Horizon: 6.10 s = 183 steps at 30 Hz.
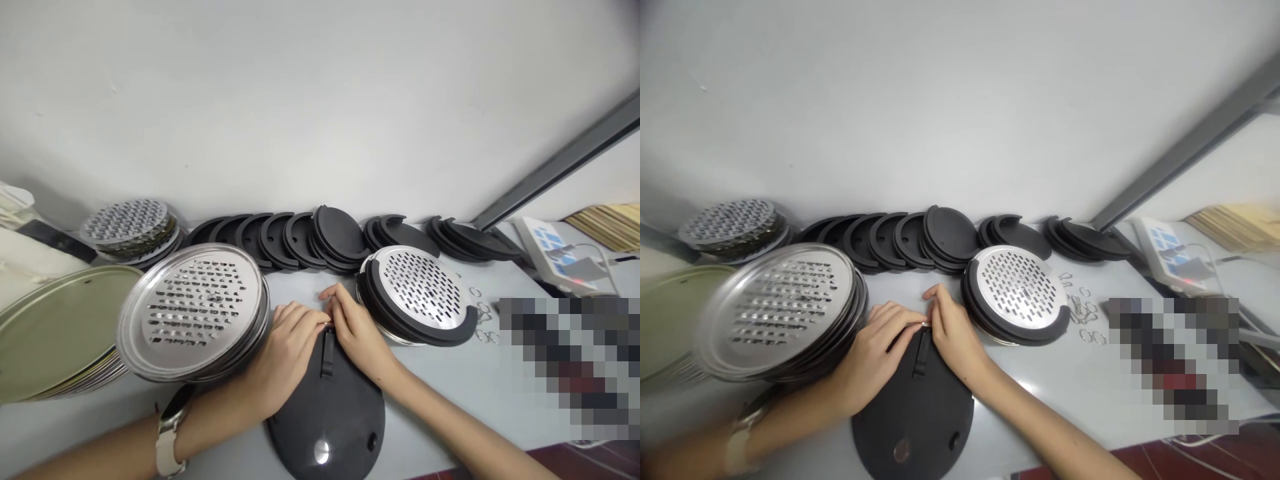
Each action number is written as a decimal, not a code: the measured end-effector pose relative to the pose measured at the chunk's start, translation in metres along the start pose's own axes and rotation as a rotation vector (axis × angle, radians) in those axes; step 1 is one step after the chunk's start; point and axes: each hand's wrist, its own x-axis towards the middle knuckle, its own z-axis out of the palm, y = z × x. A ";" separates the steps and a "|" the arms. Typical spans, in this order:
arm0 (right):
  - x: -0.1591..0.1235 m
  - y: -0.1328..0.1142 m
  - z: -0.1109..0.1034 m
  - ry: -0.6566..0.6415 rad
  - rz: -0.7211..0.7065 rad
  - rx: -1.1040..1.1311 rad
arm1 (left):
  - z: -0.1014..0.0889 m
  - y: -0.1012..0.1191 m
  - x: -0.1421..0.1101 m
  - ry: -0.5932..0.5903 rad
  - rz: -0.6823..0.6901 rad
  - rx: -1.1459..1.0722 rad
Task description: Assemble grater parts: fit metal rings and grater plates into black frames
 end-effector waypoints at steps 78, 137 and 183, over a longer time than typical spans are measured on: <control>0.001 0.000 0.000 -0.015 -0.011 0.076 | 0.000 -0.002 0.002 0.010 -0.007 -0.115; 0.012 -0.003 0.002 -0.080 -0.072 0.109 | 0.001 -0.008 0.002 0.076 0.066 -0.085; 0.012 -0.005 0.000 -0.086 -0.109 0.046 | -0.002 -0.004 0.002 0.042 0.065 0.001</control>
